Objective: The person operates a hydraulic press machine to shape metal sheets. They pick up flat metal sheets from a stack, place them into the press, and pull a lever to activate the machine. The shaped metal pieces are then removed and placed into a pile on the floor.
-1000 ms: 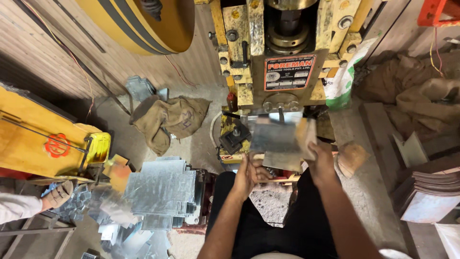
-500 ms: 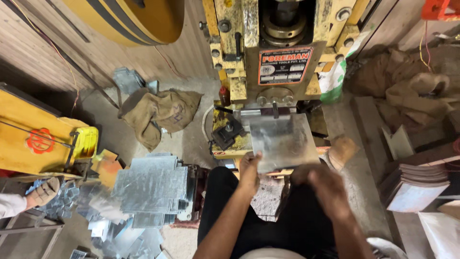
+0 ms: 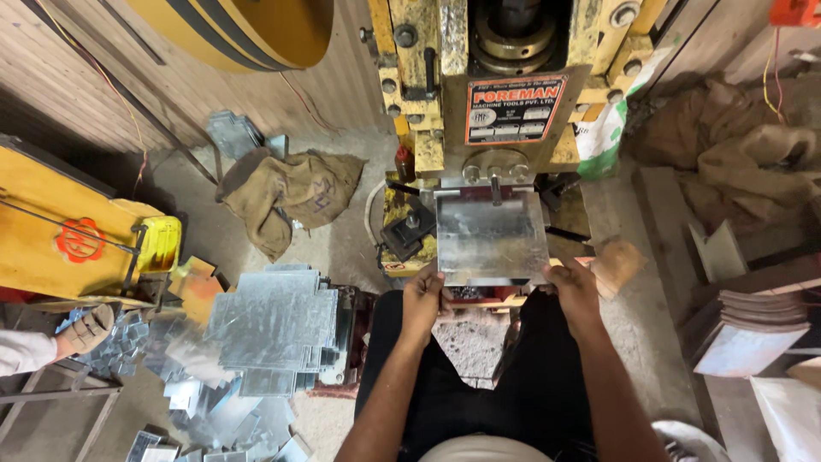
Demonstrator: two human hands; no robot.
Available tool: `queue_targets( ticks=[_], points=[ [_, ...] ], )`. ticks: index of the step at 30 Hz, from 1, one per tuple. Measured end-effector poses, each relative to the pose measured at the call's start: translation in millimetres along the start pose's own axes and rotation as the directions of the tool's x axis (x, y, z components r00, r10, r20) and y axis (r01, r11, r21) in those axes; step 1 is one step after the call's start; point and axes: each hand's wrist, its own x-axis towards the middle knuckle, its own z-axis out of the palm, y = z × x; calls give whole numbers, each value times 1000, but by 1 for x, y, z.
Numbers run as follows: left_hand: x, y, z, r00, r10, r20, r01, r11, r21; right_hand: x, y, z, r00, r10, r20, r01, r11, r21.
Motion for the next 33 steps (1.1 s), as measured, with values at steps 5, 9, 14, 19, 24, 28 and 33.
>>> queue_targets(
  ticks=[5,9,14,19,24,28,33],
  points=[
    [0,11,0,998,-69,5,69,998,-6,0,-9,9,997,-73,-2,73,997,9],
    [2,10,-3,992,-124,-12,122,985,-121,5,-8,5,999,43,-19,-41,995,96],
    [-2,20,-1,994,-92,67,101,983,-151,7,-20,9,995,104,-2,-98,940,326],
    [-8,32,2,990,-94,101,102,992,-73,11,-47,21,987,146,65,-160,901,403],
    [-2,22,12,970,21,244,5,994,-107,44,-47,31,946,128,299,-274,809,520],
    [4,14,19,958,69,277,-47,995,-86,55,-37,29,967,134,215,-223,852,473],
    [6,12,23,933,125,337,-87,988,-125,52,-54,31,947,199,253,-307,791,530]
  ],
)
